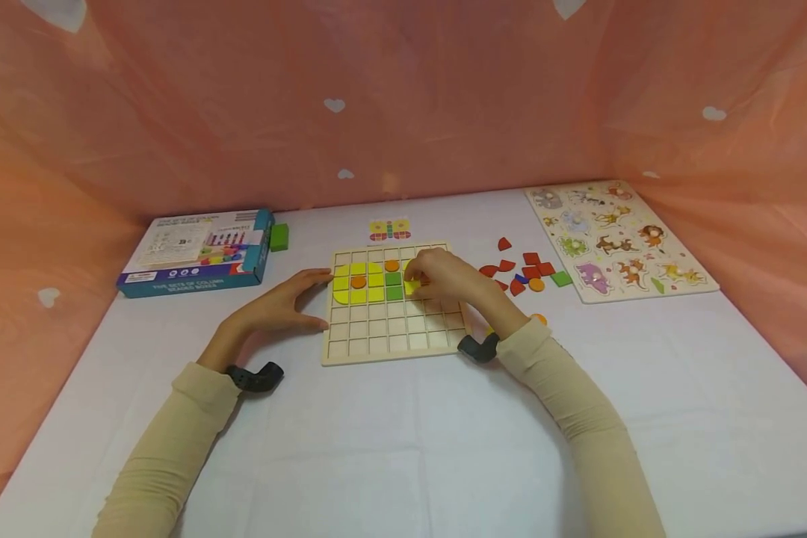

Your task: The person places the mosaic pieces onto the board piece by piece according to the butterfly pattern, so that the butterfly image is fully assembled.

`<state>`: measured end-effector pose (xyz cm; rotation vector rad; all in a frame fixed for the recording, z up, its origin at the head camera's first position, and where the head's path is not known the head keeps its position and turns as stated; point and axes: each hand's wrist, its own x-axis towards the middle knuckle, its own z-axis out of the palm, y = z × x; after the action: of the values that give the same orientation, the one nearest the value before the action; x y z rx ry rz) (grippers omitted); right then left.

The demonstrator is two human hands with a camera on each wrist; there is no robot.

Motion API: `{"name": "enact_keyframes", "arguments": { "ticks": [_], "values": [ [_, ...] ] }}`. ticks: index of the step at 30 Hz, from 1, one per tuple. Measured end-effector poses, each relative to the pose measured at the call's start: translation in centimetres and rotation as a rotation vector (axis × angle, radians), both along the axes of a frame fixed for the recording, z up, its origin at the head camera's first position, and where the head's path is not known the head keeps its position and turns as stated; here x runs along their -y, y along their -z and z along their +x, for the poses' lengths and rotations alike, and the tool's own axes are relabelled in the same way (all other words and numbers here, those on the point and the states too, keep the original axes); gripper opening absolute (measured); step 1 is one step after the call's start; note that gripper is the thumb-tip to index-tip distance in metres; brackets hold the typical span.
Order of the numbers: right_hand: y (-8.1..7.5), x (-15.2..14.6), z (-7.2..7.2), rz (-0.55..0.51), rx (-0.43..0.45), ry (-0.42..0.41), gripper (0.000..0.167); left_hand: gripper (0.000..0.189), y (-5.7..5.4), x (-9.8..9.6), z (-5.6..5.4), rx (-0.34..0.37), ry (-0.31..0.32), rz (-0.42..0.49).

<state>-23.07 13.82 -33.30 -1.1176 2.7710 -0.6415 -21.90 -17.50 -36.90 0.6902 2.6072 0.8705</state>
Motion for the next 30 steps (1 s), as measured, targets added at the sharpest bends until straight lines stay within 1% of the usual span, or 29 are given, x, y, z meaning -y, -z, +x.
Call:
{"name": "enact_keyframes", "arguments": {
  "ticks": [7, 14, 20, 23, 25, 27, 30],
  "values": [
    [0.9, 0.0, -0.5, -0.022, 0.026, 0.007, 0.024, 0.093, 0.0, 0.1, -0.1, 0.011, -0.007, 0.001],
    [1.1, 0.0, -0.5, -0.057, 0.054, 0.0, 0.023, 0.093, 0.0, 0.1, 0.0, 0.014, -0.013, 0.0],
    [1.2, 0.1, -0.5, -0.064, 0.06, -0.004, 0.021, 0.093, 0.0, 0.1, 0.0, 0.004, 0.001, 0.005],
    [1.2, 0.1, -0.5, -0.063, 0.063, -0.013, 0.022, 0.094, -0.1, 0.2, 0.1, 0.006, -0.004, 0.005],
    [0.9, -0.1, -0.5, -0.057, 0.065, -0.024, 0.023, 0.094, -0.1, 0.1, 0.1, 0.006, -0.005, 0.006],
    [0.2, -0.4, -0.4, -0.058, 0.065, -0.034, 0.024, 0.094, -0.1, 0.1, 0.0, 0.002, 0.0, 0.008],
    [-1.5, -1.3, 0.0, -0.116, 0.059, -0.029, 0.026, 0.093, 0.0, 0.1, -0.1, -0.001, 0.007, 0.011]
  ]
}}
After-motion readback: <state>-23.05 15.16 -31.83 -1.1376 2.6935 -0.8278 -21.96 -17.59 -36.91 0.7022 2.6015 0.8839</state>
